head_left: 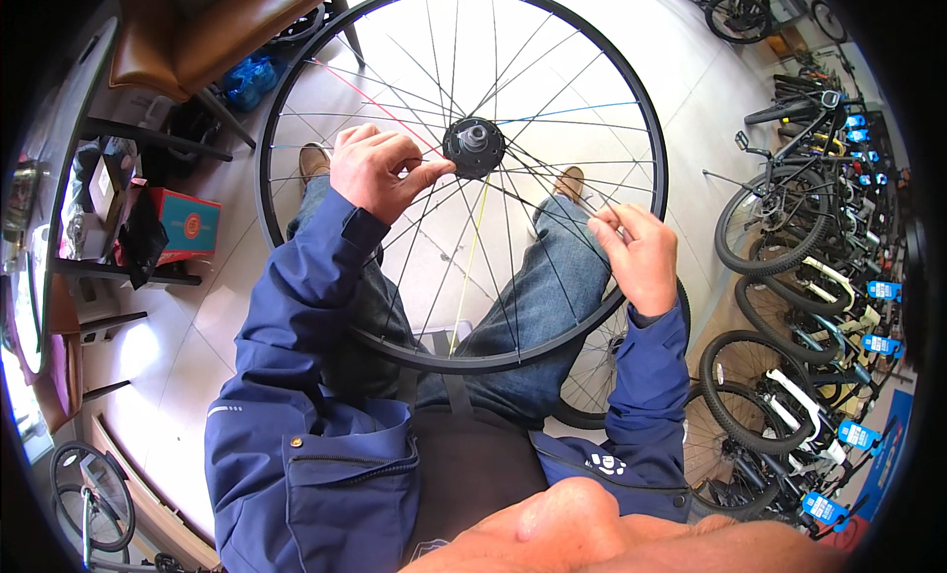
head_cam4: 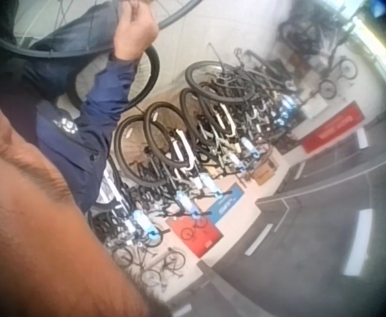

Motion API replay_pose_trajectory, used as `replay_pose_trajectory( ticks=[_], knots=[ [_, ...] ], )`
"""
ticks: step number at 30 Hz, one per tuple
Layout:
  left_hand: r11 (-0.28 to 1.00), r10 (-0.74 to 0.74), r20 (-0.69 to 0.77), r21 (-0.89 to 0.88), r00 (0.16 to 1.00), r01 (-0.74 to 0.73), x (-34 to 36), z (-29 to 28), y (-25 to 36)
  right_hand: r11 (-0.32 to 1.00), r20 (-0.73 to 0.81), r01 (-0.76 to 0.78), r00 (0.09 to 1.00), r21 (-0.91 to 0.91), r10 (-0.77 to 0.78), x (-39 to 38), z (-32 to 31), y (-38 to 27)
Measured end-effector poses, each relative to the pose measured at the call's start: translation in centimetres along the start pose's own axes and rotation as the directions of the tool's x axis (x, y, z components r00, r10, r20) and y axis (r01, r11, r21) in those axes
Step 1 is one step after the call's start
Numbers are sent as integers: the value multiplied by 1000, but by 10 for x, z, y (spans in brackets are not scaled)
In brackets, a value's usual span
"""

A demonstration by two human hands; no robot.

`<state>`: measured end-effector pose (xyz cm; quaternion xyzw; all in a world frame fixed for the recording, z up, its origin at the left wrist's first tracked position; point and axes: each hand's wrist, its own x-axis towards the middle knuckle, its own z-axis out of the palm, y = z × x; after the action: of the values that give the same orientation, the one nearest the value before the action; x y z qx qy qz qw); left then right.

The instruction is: The person laces a bicycle wheel by threading spokes through the rim and hub, then adjusts spoke tension by hand. The person repeats this process on a second wheel, rotating each wheel to access different spoke positions.

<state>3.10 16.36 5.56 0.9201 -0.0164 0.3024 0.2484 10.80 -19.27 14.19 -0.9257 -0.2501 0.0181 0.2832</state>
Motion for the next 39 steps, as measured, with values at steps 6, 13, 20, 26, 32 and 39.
replay_pose_trajectory(
  ticks=[6,13,20,26,32,39],
  knots=[
    [999,-28,29,17,999,27,-2,2,-1,994,-151,54,986,-95,-68,11,-4,12],
    [997,-58,55,45,997,56,-1,4,0,1000,-28,-4,1000,-6,3,10,1,14],
    [996,-69,51,58,996,66,0,3,1,991,18,115,993,73,-117,-31,31,-30],
    [996,-67,68,61,995,63,0,4,1,935,310,-33,947,353,-84,-45,61,-44],
    [996,-76,56,56,996,73,1,5,0,956,314,-124,949,267,35,-39,59,-37],
    [995,-78,74,69,994,73,0,6,-3,948,420,-164,907,274,36,-29,63,-17]
  ],
)
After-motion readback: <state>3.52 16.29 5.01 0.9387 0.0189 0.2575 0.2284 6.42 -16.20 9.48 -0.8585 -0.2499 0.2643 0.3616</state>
